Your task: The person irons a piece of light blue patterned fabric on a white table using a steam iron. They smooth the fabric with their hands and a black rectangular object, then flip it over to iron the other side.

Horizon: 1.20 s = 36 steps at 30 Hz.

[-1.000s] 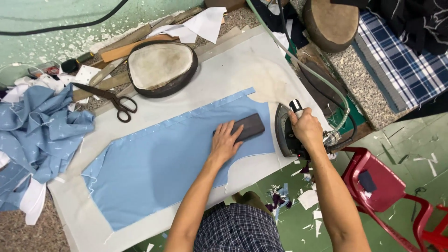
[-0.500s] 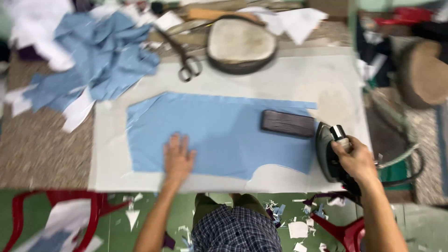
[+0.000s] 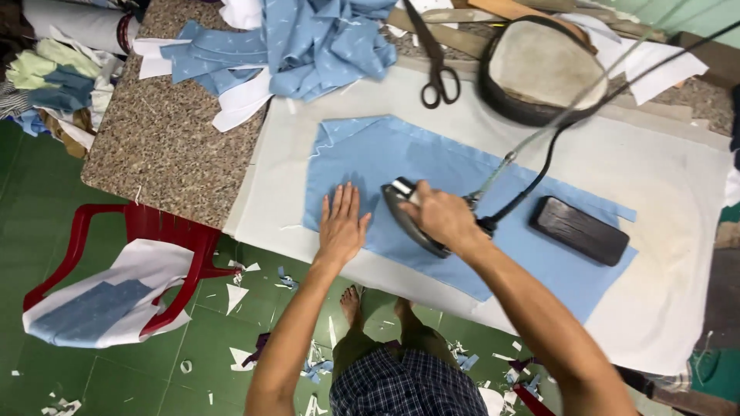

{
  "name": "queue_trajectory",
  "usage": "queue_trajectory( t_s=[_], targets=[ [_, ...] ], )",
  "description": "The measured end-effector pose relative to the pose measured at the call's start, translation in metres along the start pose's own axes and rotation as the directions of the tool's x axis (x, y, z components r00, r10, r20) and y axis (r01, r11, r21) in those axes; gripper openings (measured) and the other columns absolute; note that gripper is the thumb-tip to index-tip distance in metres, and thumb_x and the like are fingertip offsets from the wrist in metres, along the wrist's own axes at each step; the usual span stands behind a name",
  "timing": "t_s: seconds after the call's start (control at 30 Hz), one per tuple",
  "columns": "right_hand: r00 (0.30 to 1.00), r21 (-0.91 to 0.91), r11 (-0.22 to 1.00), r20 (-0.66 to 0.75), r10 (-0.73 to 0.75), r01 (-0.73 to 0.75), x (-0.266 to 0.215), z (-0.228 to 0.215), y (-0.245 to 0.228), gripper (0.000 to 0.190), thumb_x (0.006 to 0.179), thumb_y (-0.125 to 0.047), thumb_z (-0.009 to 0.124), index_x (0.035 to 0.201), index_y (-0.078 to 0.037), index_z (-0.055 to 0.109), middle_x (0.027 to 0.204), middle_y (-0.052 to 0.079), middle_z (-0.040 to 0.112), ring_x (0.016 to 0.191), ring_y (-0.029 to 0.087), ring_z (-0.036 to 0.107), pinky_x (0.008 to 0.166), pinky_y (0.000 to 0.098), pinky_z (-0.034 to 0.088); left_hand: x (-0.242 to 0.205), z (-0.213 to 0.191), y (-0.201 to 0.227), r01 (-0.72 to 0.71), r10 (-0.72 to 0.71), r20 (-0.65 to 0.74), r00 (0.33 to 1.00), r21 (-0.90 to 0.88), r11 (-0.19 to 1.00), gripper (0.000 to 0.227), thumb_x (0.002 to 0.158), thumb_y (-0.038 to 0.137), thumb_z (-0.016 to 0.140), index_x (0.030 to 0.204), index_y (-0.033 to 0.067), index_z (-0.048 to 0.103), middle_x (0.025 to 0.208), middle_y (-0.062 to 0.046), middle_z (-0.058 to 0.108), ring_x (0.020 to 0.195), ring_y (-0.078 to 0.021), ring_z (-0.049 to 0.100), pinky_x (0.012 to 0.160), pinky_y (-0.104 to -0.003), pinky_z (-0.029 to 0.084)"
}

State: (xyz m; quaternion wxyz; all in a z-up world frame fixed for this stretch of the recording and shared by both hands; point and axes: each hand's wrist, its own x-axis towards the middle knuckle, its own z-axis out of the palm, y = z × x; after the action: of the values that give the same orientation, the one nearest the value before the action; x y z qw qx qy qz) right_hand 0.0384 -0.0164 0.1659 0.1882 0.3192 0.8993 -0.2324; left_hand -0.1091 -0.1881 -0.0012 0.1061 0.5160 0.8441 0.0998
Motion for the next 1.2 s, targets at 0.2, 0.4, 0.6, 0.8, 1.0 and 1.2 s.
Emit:
queue_trajectory(
  t_s=[0.2,0.4,0.6,0.8,1.0,1.2],
  targets=[
    [0.984,-0.152,0.972,0.013,-0.179,0.179,0.007,0.053,-0.052,0.048,0.100,-0.056,0.047,0.103,-0.008,0.053,0.079,0.022,0.073,0.077,0.038,0.076,0.069,0.0474,0.061,-0.031,-0.018,-0.067,0.065,-0.067,0.051,0.996,0.030,0.997,0.067,0.106,0.052,0.036,0.162,0.0169,0.029,0.171,-0.005,0.021,0.158,-0.0259,0.011,0.127,-0.052,-0.003],
    [0.961,-0.282,0.930,-0.071,-0.267,0.237,-0.024,0.084,-0.063,0.043,0.098,-0.051,0.052,0.103,-0.008,0.053,0.075,0.019,0.073,0.066,0.035,0.076,0.061,0.0465,0.061,-0.056,-0.035,-0.119,0.093,-0.095,-0.090,0.991,-0.023,0.995,0.062,0.106,0.053,0.036,0.159,0.0204,0.040,0.167,-0.009,0.031,0.155,-0.0327,0.020,0.125,-0.057,0.003],
    [0.978,-0.243,0.954,-0.070,-0.198,0.176,-0.023,0.086,-0.064,0.048,0.097,-0.054,0.053,0.111,-0.009,0.056,0.081,0.019,0.073,0.070,0.037,0.076,0.064,0.0483,0.061,-0.066,-0.020,-0.145,0.002,-0.004,-0.453,0.892,-0.005,1.000,0.056,0.104,0.038,0.044,0.149,0.0058,0.052,0.157,-0.017,0.046,0.148,-0.0371,0.038,0.122,-0.058,0.017],
    [0.990,-0.221,0.968,-0.040,-0.133,0.121,-0.024,0.080,-0.069,0.053,0.096,-0.057,0.054,0.116,-0.008,0.057,0.083,0.018,0.074,0.073,0.037,0.077,0.069,0.0483,0.061,-0.067,-0.009,-0.149,-0.022,-0.007,-0.540,0.841,-0.046,0.999,0.053,0.104,0.029,0.041,0.148,0.0012,0.052,0.155,-0.018,0.049,0.148,-0.0343,0.040,0.123,-0.056,0.016],
    [0.996,-0.212,0.973,0.020,-0.088,0.091,-0.027,0.068,-0.080,0.053,0.096,-0.056,0.053,0.123,-0.011,0.056,0.090,0.015,0.076,0.081,0.035,0.077,0.076,0.0458,0.062,-0.072,-0.005,-0.154,-0.048,-0.003,-0.524,0.852,-0.085,0.995,0.053,0.104,0.028,0.042,0.149,-0.0008,0.049,0.154,-0.019,0.050,0.147,-0.0321,0.041,0.124,-0.051,0.016],
    [0.988,-0.081,0.984,0.008,-0.157,0.157,-0.019,0.071,-0.065,0.056,0.089,-0.054,0.059,0.130,-0.016,0.056,0.103,0.012,0.075,0.090,0.035,0.076,0.080,0.0469,0.062,-0.076,-0.004,-0.163,-0.100,-0.030,-0.464,0.885,-0.253,0.962,0.056,0.101,0.023,0.052,0.150,-0.0033,0.046,0.152,-0.023,0.049,0.146,-0.0367,0.041,0.123,-0.053,0.020]
  ],
)
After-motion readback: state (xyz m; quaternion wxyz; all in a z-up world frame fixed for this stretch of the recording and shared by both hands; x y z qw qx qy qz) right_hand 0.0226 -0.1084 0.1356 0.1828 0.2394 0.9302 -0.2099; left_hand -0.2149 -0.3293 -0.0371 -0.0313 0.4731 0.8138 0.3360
